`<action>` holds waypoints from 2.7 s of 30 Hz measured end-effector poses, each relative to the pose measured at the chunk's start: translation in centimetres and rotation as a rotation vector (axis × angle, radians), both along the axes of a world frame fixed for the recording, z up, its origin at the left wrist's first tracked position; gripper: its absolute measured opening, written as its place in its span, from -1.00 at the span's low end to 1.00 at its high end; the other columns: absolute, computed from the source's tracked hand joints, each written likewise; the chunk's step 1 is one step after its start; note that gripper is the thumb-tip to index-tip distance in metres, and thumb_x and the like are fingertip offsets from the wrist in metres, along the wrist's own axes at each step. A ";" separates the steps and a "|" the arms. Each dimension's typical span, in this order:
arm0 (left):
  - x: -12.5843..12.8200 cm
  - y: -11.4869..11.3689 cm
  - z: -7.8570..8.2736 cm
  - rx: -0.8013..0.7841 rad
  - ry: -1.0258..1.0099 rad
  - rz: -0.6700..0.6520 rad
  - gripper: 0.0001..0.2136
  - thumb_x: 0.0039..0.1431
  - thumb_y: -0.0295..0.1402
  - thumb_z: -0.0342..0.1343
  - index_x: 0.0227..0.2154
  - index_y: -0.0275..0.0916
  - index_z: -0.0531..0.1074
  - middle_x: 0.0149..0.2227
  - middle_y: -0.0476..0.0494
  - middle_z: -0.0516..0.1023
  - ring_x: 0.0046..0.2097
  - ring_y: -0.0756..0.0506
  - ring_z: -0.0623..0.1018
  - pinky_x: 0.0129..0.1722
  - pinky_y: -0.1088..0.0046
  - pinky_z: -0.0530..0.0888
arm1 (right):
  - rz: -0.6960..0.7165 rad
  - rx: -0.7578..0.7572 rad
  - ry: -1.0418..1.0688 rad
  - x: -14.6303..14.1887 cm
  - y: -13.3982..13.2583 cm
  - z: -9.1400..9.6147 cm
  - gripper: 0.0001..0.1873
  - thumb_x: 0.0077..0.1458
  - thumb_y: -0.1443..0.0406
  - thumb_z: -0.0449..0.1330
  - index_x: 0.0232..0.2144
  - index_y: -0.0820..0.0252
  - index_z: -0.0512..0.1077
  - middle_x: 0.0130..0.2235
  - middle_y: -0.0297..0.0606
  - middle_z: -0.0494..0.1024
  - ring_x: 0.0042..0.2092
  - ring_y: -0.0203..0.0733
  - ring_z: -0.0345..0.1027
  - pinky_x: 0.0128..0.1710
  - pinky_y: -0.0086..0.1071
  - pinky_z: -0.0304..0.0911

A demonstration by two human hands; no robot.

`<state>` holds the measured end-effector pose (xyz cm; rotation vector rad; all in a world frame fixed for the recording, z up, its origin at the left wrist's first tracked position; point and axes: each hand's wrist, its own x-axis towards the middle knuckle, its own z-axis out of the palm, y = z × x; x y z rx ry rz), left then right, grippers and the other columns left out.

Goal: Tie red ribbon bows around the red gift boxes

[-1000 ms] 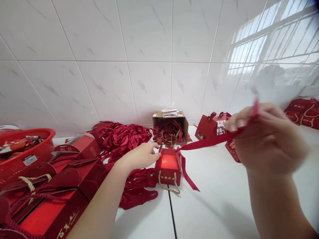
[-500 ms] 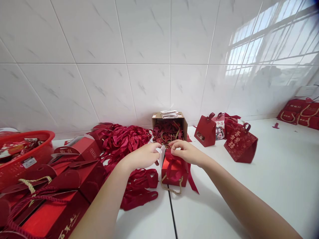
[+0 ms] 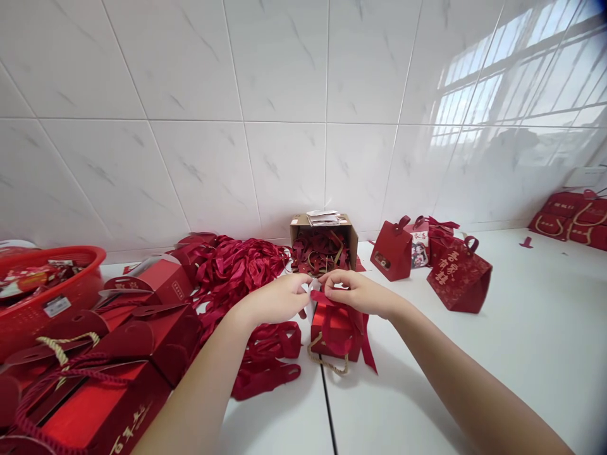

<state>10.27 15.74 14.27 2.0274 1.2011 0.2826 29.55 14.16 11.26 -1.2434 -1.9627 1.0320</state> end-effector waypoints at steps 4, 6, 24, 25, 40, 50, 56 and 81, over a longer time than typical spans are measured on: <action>0.3 -0.4 0.2 -0.018 0.027 0.026 -0.60 -0.04 -0.36 -0.06 -0.08 -0.21 0.38 -0.46 -0.06 0.50 -0.57 0.01 0.34 -0.65 0.53 0.16 | -0.084 -0.020 -0.005 -0.1 0.3 -0.5 -0.81 0.01 0.22 0.08 -0.55 0.20 0.28 -0.18 -0.24 0.47 -0.14 -0.18 0.31 -0.22 -0.40 0.20; 0.4 -0.5 0.2 -0.016 0.045 0.036 -0.60 -0.03 -0.35 -0.05 -0.07 -0.21 0.37 -0.45 -0.06 0.51 -0.56 0.00 0.36 -0.64 0.54 0.16 | -0.107 -0.006 -0.014 -0.1 0.4 -0.6 -0.82 -0.02 0.24 0.08 -0.58 0.20 0.25 -0.20 -0.26 0.47 -0.17 -0.20 0.31 -0.24 -0.42 0.20; 0.9 1.6 -1.8 0.293 -0.057 -0.003 -0.80 0.03 -0.34 -0.04 -0.42 -0.21 0.48 -0.37 -0.09 0.59 -0.35 -0.08 0.53 -0.38 0.47 0.39 | -0.139 0.148 -0.091 -0.2 0.6 -1.4 -0.96 -0.14 0.36 0.12 -0.58 0.20 0.36 -0.19 -0.25 0.50 -0.13 -0.17 0.34 -0.17 -0.39 0.21; 0.9 1.8 -1.8 0.331 -0.063 0.023 -0.80 0.02 -0.35 -0.03 -0.43 -0.21 0.50 -0.38 -0.09 0.59 -0.35 -0.08 0.54 -0.37 0.47 0.39 | -0.138 0.149 -0.077 -0.3 0.6 -1.5 -0.95 -0.13 0.36 0.12 -0.57 0.20 0.37 -0.19 -0.26 0.50 -0.15 -0.18 0.35 -0.18 -0.40 0.22; -4.8 4.9 0.5 0.754 -0.333 0.567 -0.65 -0.07 -0.49 0.01 -0.16 -0.23 0.42 -0.19 -0.17 0.51 -0.13 -0.14 0.49 -0.06 0.31 0.40 | -0.442 0.116 -0.409 4.0 -2.3 0.2 -0.66 0.19 0.24 -0.08 -0.50 0.22 0.39 -0.40 -0.18 0.51 -0.35 -0.14 0.37 -0.37 -0.35 0.16; 2.5 1.4 -8.4 0.159 -0.371 0.286 -0.66 0.02 -0.01 0.06 -0.38 -0.19 0.21 -0.57 0.12 0.25 -0.51 0.00 0.30 -0.46 0.48 0.27 | -0.373 0.156 0.005 2.8 -2.6 -5.8 -0.67 0.09 0.08 0.10 -0.24 0.19 0.44 -0.15 -0.17 0.53 -0.16 -0.16 0.41 -0.17 -0.36 0.26; 0.4 -0.5 -7.4 0.109 -0.286 0.304 -0.59 0.03 0.10 -0.03 -0.50 -0.19 0.19 -0.60 0.10 0.21 -0.54 0.01 0.22 -0.49 0.49 0.15 | -0.375 0.072 0.141 3.2 -2.4 -6.2 -0.63 -0.03 0.06 0.19 -0.26 0.21 0.39 -0.56 -0.44 0.32 -0.53 -0.35 0.18 -0.49 -0.43 0.10; -2.7 -0.2 -5.7 -0.078 -0.293 0.270 -0.51 -0.23 0.13 0.19 -0.61 -0.25 0.28 -0.61 0.11 0.08 -0.56 0.08 0.03 -0.54 0.49 -0.02 | -0.313 0.747 -0.088 6.8 -3.6 -5.6 -0.87 0.04 0.35 0.07 -0.52 0.14 0.37 -0.51 -0.30 0.33 -0.42 -0.23 0.15 -0.37 -0.34 0.10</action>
